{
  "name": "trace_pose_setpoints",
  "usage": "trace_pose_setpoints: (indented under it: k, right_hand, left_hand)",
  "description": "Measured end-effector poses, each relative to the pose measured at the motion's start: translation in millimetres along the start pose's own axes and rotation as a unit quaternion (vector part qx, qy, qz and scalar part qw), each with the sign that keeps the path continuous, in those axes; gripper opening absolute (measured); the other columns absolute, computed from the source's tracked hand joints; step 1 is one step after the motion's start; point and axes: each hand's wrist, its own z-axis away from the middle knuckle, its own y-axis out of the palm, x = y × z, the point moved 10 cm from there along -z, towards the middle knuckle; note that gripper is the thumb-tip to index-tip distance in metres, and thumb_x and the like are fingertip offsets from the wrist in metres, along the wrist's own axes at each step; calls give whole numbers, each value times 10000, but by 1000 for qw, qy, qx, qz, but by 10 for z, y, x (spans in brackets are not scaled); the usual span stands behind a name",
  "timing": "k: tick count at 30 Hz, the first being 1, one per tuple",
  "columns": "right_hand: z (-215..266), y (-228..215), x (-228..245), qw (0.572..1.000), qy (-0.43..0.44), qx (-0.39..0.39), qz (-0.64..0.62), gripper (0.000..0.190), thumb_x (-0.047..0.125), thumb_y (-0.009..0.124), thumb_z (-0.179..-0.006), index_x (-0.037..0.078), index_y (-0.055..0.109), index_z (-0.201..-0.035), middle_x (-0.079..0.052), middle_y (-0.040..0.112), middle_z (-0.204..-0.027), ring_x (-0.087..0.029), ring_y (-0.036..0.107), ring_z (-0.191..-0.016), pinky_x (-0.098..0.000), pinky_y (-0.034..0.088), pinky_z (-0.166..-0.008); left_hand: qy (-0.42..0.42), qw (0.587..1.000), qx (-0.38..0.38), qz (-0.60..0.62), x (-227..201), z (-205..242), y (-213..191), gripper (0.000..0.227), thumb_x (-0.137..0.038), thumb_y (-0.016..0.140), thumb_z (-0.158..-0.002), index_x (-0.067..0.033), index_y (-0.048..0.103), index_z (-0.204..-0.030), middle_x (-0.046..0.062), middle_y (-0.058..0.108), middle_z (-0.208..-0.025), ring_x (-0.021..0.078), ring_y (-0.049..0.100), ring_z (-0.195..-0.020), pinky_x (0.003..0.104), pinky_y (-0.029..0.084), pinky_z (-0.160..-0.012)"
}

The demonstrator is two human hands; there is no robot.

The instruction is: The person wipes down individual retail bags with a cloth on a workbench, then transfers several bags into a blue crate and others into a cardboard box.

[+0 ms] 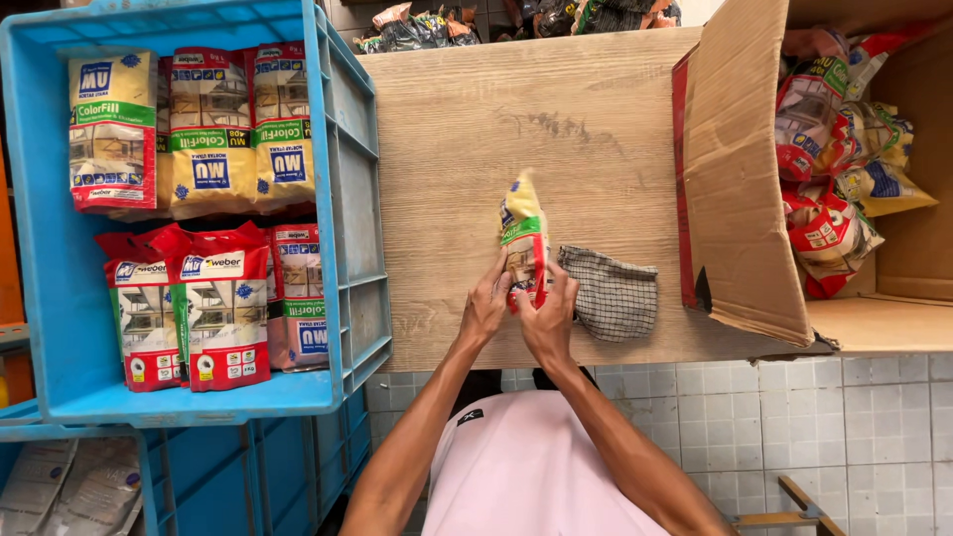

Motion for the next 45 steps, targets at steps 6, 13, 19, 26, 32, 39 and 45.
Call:
trace_pose_setpoints:
  k: [6, 13, 19, 26, 32, 39, 45]
  right_hand:
    - [131, 627, -393, 943, -221, 79, 237, 625, 162, 770, -784, 238, 492, -1338, -125, 456, -1102, -372, 567, -1029, -470, 507, -841]
    - [-10, 667, -402, 958, -197, 96, 188, 598, 308, 742, -849, 171, 489, -1373, -168, 493, -1180, -379, 561, -1085, -481, 506, -897]
    - [-54, 651, -568, 958, -126, 145, 212, 662, 263, 740, -847, 126, 447, -1425, -224, 533, -1157, -427, 562, -1113, -521, 482, -934]
    - [-192, 573, -63, 936, -231, 118, 237, 418, 90, 592, -896, 79, 534, -1310, -245, 492, -1302, -419, 541, -1190, -495, 508, -927]
    - [-195, 817, -212, 896, -327, 106, 282, 440, 41, 461, -952, -48, 484, -1382, -286, 495, -1386, -423, 482, -1299, -451, 429, -1068]
    - [-461, 873, -341, 906, -269, 183, 269, 572, 63, 395, -908, 1, 390, -1477, -262, 479, -1429, -412, 461, -1339, -456, 436, -1066]
    - [-730, 1146, -564, 885, -237, 209, 341, 518, 180, 374, -983, 24, 407, -1476, -208, 523, -1427, -355, 493, -1340, -470, 510, -964]
  left_hand:
    - [-155, 987, -42, -22, 614, -143, -72, 613, -649, 337, -991, -248, 522, -1415, 132, 554, -1369, 356, 526, -1279, 493, 383, -1125]
    - [-203, 972, -112, -27, 1043, -171, -386, 635, -643, 467, -956, -136, 535, -1332, 220, 609, -1239, 432, 557, -1205, 533, 419, -1044]
    - [-179, 980, -88, 9, 1190, -221, -317, 428, -506, 553, -981, -128, 662, -1151, 169, 716, -1055, 347, 666, -1069, 440, 523, -895]
    - [-4, 977, -175, -121, 345, -146, -296, 454, -292, 552, -1001, -79, 481, -1396, 174, 499, -1234, 364, 529, -1172, 490, 409, -1034]
    - [131, 931, -114, -322, 297, -171, 120, 474, -224, 376, -1065, -55, 358, -1507, 147, 299, -1594, 303, 266, -1460, 477, 203, -1171]
    - [222, 873, -129, -414, 142, -294, 245, 505, -218, 397, -997, -36, 425, -1467, 169, 374, -1552, 280, 334, -1445, 408, 176, -1198]
    - [246, 895, -57, -369, 277, -523, 290, 491, -143, 450, -927, -9, 511, -1395, 172, 461, -1491, 283, 413, -1400, 399, 254, -1182]
